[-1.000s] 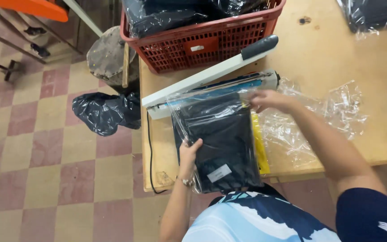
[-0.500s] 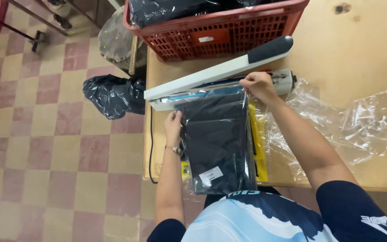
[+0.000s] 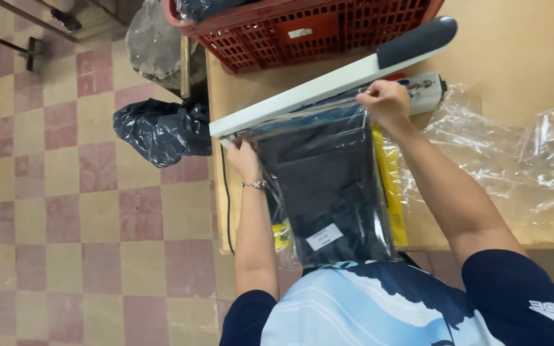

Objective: Sealing black items inside clear plastic bags using a manual impulse heat sealer

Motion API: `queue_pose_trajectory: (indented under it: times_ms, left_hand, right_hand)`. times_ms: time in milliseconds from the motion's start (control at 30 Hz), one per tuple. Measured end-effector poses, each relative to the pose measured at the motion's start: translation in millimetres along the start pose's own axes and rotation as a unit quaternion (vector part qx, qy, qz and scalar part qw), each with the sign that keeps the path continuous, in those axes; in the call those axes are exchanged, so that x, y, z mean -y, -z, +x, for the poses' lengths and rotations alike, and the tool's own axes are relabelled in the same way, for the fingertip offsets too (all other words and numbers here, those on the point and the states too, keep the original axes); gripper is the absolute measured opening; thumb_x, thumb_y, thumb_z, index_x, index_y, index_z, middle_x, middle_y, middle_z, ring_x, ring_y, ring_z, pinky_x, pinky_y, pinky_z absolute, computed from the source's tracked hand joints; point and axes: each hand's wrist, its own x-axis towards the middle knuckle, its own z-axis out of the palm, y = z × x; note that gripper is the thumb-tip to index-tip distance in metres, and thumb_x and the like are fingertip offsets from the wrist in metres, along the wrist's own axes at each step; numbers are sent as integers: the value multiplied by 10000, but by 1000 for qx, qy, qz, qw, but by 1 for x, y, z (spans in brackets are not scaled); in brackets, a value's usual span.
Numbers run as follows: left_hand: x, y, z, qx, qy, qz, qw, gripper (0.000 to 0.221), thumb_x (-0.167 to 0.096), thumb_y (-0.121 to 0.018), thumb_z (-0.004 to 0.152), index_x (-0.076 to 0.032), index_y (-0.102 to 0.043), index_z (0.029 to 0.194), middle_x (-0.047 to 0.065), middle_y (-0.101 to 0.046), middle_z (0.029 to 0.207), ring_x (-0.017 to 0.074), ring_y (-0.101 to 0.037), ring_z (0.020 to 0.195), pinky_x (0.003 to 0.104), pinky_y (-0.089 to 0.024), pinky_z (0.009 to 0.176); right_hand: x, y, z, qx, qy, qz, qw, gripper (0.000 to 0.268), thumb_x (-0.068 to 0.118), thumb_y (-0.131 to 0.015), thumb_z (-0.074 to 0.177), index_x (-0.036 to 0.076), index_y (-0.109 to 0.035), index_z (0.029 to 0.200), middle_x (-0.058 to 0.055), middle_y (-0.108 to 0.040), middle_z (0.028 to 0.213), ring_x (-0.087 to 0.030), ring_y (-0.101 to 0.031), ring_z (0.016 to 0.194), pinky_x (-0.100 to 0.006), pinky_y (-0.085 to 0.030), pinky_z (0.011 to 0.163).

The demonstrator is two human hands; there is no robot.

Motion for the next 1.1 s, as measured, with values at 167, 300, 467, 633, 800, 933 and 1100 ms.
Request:
queue_pose_trajectory:
  times_ms: [167,300,467,633,800,933,1100]
  left_hand:
    - [-38,53,-3,12,-96,1,995,52,-161,-699,894,-109,-691,891,49,-670,652,139,-652,524,279,-520,561]
    - [-109,68,7,21,-274,55,960,74,-160,-740,907,-143,-703,969,78,-724,853,233,-728,778,321,-558,740]
    - [-162,-2,61,308,-362,159,865,127,-291,-799,861,-224,-757,960,22,-730,895,237,-724,866,357,-561,796]
    - [-192,-72,67,566,-231,388,690,375,-528,-818,725,-277,-797,1002,39,-771,1019,261,-718,1024,365,-550,889]
    - [-168,-104,95,595,-242,603,473,597,-503,-692,747,-41,-790,1111,232,-748,1133,419,-687,1131,503,-526,990]
    - [-186,-73,102,652,-285,575,403,502,-517,-535,889,-112,-712,1125,76,-675,1274,273,-614,1106,400,-439,946]
    - [-180,-36,118,636,-179,431,615,294,-368,-709,879,-159,-780,1073,121,-768,1008,309,-706,979,440,-538,873]
  right_hand:
    - [-10,1,7,-64,9,-17,998,252,437,-801,849,187,-776,857,-67,-707,729,-320,-712,772,-395,-553,719]
    - [-18,3,13,-93,-9,-44,995,209,398,-770,855,197,-769,796,-58,-691,674,-343,-708,710,-400,-555,682]
    - [-17,9,18,-95,-39,-44,994,187,355,-749,843,193,-746,750,-88,-657,611,-370,-697,683,-369,-533,664]
    - [-26,19,18,-93,-59,-8,994,224,374,-735,862,185,-737,741,-58,-676,645,-360,-708,731,-379,-527,659]
    - [0,43,16,-41,-94,-48,994,322,380,-717,827,75,-748,729,-211,-702,753,-465,-691,773,-496,-520,681]
    - [-26,38,29,-48,2,-45,998,239,402,-726,722,197,-803,819,-45,-757,797,-263,-733,803,-396,-519,640]
    - [-15,25,47,-34,-13,-47,998,245,408,-722,726,202,-804,833,-39,-760,815,-256,-732,816,-392,-519,654]
